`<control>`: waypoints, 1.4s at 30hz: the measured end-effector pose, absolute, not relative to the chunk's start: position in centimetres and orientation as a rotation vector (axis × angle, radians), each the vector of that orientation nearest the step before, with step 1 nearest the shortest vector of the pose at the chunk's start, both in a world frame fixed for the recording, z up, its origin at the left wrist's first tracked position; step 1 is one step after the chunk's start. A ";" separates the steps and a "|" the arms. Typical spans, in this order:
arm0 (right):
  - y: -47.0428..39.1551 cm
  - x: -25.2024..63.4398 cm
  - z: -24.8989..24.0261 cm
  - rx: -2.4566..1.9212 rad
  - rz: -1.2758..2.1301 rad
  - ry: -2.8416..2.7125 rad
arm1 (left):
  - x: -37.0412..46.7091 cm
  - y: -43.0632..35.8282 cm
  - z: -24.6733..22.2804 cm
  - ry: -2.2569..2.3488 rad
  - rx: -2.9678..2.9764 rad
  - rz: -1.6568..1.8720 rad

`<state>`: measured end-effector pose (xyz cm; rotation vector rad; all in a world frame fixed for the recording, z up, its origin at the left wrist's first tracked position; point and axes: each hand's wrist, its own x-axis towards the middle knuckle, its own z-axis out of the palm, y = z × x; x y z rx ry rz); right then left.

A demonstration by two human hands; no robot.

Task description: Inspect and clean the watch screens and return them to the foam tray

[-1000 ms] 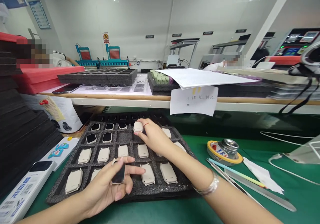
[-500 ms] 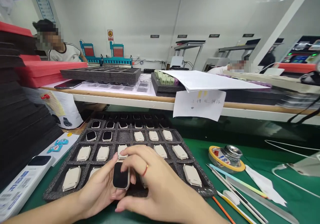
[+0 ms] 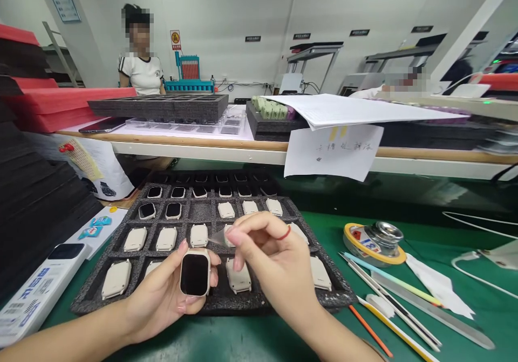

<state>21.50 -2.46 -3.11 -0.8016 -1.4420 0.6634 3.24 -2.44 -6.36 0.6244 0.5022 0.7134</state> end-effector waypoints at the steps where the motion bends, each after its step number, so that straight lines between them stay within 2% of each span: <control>1: -2.5 21.6 -3.1 -0.798 0.682 -1.402 | 3.2 -2.4 -6.3 0.505 0.618 0.715; 7: -2.5 22.3 -3.7 -0.749 0.543 -1.512 | 3.1 -2.5 -6.2 0.495 0.602 0.713; 17: -3.4 22.4 -3.4 -0.436 0.031 -2.123 | 3.1 -2.2 -6.8 0.429 0.511 0.693; 23: -3.7 22.0 -3.8 -0.442 0.009 -2.229 | 3.1 -2.2 -6.7 0.415 0.512 0.688; 28: -3.6 21.5 -4.0 -0.578 -0.152 -2.230 | 3.5 -2.4 -6.6 0.461 0.578 0.758; 30: -3.7 21.2 -4.0 -0.697 -0.123 -2.214 | 3.6 -2.6 -6.6 0.485 0.664 0.789; 36: -3.7 21.0 -4.0 -0.784 0.342 -2.147 | 3.7 -2.6 -6.5 0.546 0.690 0.790; 42: -3.0 21.1 -4.0 -0.736 0.351 -2.095 | 3.4 -2.4 -5.9 0.626 0.586 0.728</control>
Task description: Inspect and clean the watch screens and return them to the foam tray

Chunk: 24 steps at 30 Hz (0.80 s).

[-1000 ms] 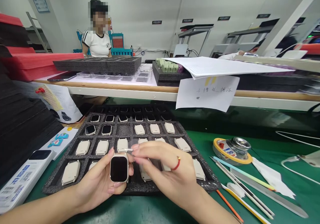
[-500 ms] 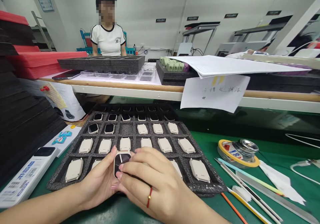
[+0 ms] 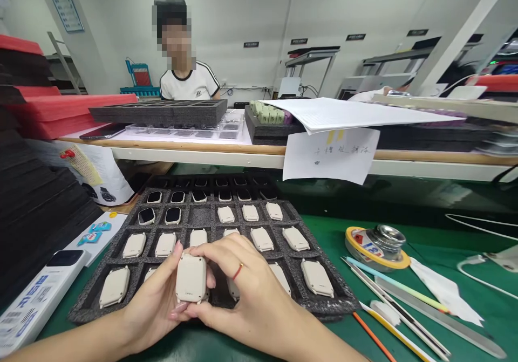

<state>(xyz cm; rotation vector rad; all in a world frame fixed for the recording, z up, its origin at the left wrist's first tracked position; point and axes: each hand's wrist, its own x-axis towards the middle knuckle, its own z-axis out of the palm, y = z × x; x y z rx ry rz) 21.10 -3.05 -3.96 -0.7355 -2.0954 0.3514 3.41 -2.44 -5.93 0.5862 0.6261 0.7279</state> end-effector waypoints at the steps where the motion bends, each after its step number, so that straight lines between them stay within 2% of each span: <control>1: -3.0 21.1 -4.0 -0.742 0.359 -2.101 | 3.4 -2.5 -5.9 0.628 0.577 0.725; 9: -2.5 21.2 -4.3 -0.751 0.353 -2.133 | 3.6 -2.4 -6.5 0.574 0.553 0.750; 16: 3.4 20.5 -3.3 -1.109 0.264 -2.051 | 3.9 -2.6 -6.6 0.476 0.784 0.718; 24: 8.2 18.4 -7.4 -1.177 0.190 -2.295 | 3.8 -2.9 -6.6 0.501 0.828 0.679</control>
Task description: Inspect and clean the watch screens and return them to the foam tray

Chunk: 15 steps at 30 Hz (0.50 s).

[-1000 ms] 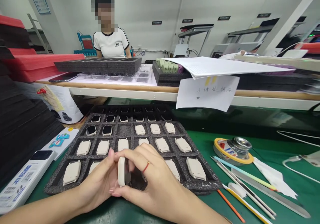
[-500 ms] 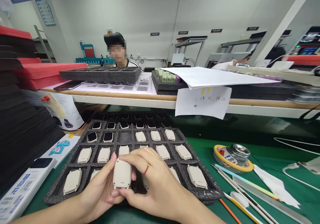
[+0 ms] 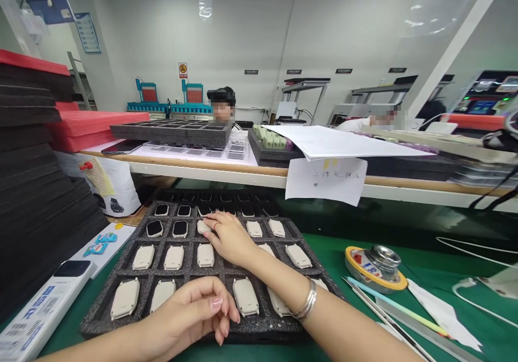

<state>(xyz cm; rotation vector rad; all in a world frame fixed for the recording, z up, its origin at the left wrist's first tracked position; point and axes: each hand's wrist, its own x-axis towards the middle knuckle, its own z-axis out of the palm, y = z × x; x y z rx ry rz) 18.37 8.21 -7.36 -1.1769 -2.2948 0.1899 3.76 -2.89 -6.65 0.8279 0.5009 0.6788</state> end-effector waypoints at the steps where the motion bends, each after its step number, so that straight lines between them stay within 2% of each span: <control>1: 8.3 18.5 -7.3 -1.189 0.179 -2.309 | 3.8 -2.9 -6.6 0.504 0.827 0.675; 5: 8.8 17.9 -5.3 -1.207 0.138 -2.408 | 4.3 -2.8 -6.5 0.520 0.835 0.663; 15: 12.8 10.2 -1.8 -1.129 -0.023 -2.949 | 4.1 -2.6 -7.1 0.501 0.823 0.702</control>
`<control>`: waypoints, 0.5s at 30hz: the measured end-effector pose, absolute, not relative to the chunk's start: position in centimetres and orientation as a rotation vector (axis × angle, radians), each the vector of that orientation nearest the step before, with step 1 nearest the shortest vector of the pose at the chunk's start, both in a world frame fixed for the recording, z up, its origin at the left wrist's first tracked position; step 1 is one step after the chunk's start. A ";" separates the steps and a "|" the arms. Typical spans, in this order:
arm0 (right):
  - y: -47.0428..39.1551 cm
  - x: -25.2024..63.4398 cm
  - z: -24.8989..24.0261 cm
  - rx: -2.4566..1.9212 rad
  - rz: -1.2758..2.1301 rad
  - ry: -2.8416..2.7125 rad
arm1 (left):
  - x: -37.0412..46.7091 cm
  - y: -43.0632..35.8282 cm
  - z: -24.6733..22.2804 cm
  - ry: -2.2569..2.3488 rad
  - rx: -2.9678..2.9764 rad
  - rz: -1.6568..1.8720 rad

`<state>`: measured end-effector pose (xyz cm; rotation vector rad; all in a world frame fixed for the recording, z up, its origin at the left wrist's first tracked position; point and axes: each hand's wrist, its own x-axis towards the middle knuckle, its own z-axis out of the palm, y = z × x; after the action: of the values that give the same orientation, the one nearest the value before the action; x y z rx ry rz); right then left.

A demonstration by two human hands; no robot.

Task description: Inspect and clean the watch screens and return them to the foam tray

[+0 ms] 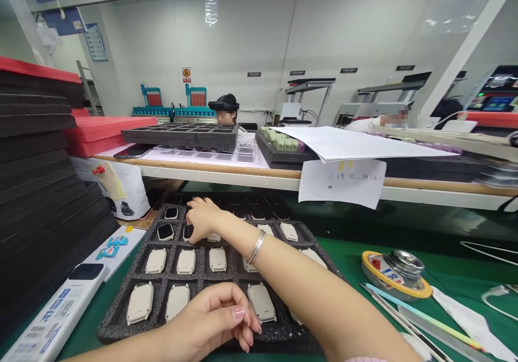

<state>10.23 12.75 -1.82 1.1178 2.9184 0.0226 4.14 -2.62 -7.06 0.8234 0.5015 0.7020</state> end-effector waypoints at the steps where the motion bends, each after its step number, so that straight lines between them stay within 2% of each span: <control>1: 13.0 9.8 -1.4 1.087 0.043 2.904 | 4.2 -2.6 -7.2 0.495 0.827 0.704; 7: 13.3 6.3 0.2 0.940 0.100 2.923 | 4.9 -2.0 -9.1 0.428 0.852 0.682; 15: 16.3 3.9 0.0 0.908 -0.031 2.932 | 5.4 -1.5 -9.6 0.431 0.883 0.646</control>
<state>3.85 16.26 0.01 0.9082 2.9322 -0.0307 5.36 -1.51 -9.58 0.8833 0.4310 0.6461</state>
